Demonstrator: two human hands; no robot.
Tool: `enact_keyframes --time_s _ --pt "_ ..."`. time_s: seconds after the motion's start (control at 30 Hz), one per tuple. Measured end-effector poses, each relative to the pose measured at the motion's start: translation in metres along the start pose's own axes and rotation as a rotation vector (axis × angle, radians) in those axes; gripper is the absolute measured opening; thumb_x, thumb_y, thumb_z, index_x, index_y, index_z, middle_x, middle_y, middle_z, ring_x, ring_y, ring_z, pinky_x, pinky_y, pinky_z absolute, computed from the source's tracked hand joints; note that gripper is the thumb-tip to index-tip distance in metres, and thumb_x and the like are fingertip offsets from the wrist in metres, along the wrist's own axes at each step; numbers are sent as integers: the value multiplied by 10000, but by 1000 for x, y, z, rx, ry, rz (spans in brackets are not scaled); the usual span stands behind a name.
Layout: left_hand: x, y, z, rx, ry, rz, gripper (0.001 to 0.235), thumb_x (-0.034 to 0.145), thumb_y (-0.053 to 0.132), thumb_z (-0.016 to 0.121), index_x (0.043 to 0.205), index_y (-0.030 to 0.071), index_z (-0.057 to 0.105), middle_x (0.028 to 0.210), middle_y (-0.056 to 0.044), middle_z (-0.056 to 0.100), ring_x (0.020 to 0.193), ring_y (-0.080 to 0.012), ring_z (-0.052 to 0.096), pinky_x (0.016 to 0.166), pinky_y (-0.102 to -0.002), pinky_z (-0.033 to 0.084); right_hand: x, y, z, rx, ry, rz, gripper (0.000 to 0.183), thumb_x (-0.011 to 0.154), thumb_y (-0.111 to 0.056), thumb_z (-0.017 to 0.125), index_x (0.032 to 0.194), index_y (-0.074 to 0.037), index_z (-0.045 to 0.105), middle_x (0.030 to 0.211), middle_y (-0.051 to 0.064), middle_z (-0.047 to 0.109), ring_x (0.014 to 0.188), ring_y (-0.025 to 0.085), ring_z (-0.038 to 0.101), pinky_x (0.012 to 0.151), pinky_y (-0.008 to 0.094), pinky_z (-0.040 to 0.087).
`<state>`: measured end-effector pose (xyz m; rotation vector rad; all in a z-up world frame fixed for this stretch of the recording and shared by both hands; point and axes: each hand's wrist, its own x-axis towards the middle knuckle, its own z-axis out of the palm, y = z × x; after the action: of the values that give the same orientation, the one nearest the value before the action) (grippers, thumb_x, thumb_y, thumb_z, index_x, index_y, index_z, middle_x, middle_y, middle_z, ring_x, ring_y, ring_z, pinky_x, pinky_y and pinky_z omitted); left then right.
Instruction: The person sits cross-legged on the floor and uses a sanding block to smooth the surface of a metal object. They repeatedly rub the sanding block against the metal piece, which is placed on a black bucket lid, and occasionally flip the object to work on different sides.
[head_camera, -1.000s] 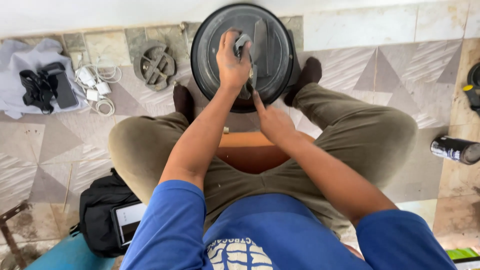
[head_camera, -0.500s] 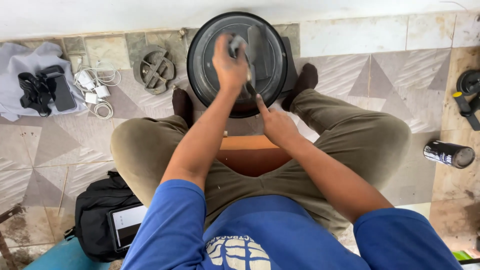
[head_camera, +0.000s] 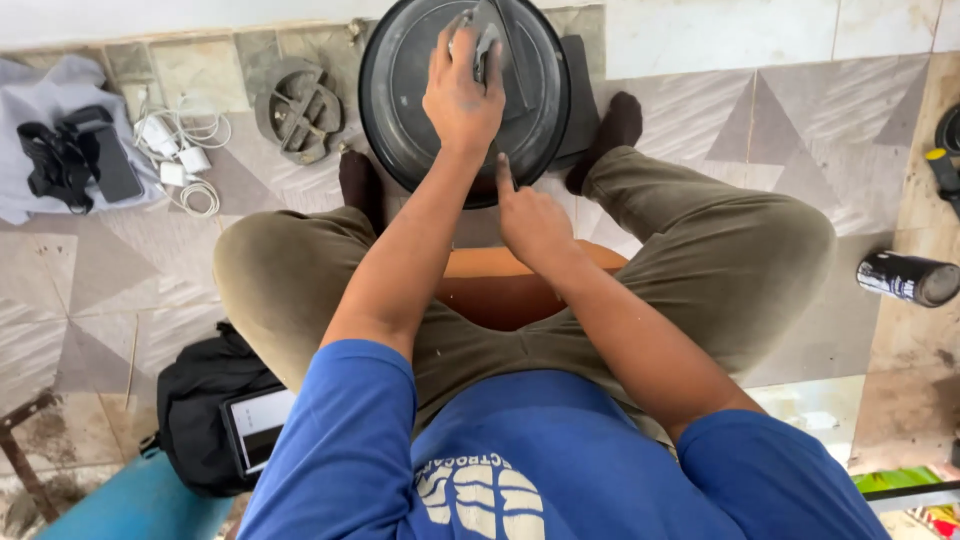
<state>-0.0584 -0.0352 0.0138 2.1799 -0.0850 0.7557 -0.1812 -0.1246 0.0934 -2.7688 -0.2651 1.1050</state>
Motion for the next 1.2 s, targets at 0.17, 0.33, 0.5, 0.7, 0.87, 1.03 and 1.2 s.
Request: enact_keyframes --time_s 0.17,0.33,0.5,0.7,0.87,1.03,1.2 --pt "0 -5 19 18 84 -58 59 1042 252 587 1086 219 566 1370 18 524 1027 -267 597 543 -372 576 -7 5 -2 104 -1 19 848 857 75 369 1615 -42 7 691 206 580 590 398 541 502 504 404" --pt "6 7 7 -153 -33 -219 59 1025 222 576 1075 194 561 1378 31 485 839 -207 769 584 -327 671 24 12 -2 133 78 23 897 822 62 407 1627 -129 60 760 222 603 673 440 571 537 529 418" --pt "13 -9 18 -236 25 -81 177 1087 276 498 1216 172 558 1381 -17 465 709 -211 641 614 -381 500 17 29 -1 121 114 -54 808 871 30 388 1618 -78 100 670 233 581 544 434 540 463 538 362" --pt "20 2 -2 -317 -5 -111 128 1068 230 511 1146 131 533 1274 -47 474 842 -226 587 731 -370 485 17 19 -10 65 66 -12 837 893 30 363 1629 -148 7 804 220 583 658 414 559 551 526 403" --pt "18 -11 -6 -363 -57 -137 189 1065 255 523 1201 124 531 1205 -77 516 831 -247 620 715 -428 510 14 30 -5 0 21 -72 879 838 -3 407 1636 -149 68 716 226 629 614 415 596 530 530 426" --pt "15 -30 12 -347 -153 -172 119 1057 210 557 1138 137 510 1399 -185 487 1477 -422 158 844 -588 497 20 29 -1 -34 78 -73 938 827 42 448 1639 -211 54 641 162 576 557 379 542 526 497 441" --pt "33 -13 -6 -399 -14 -113 85 1034 193 527 1061 117 499 1009 -80 507 718 -235 487 650 -416 424 34 25 -11 36 51 -26 921 864 70 371 1635 -292 19 630 149 506 518 353 489 455 476 373"
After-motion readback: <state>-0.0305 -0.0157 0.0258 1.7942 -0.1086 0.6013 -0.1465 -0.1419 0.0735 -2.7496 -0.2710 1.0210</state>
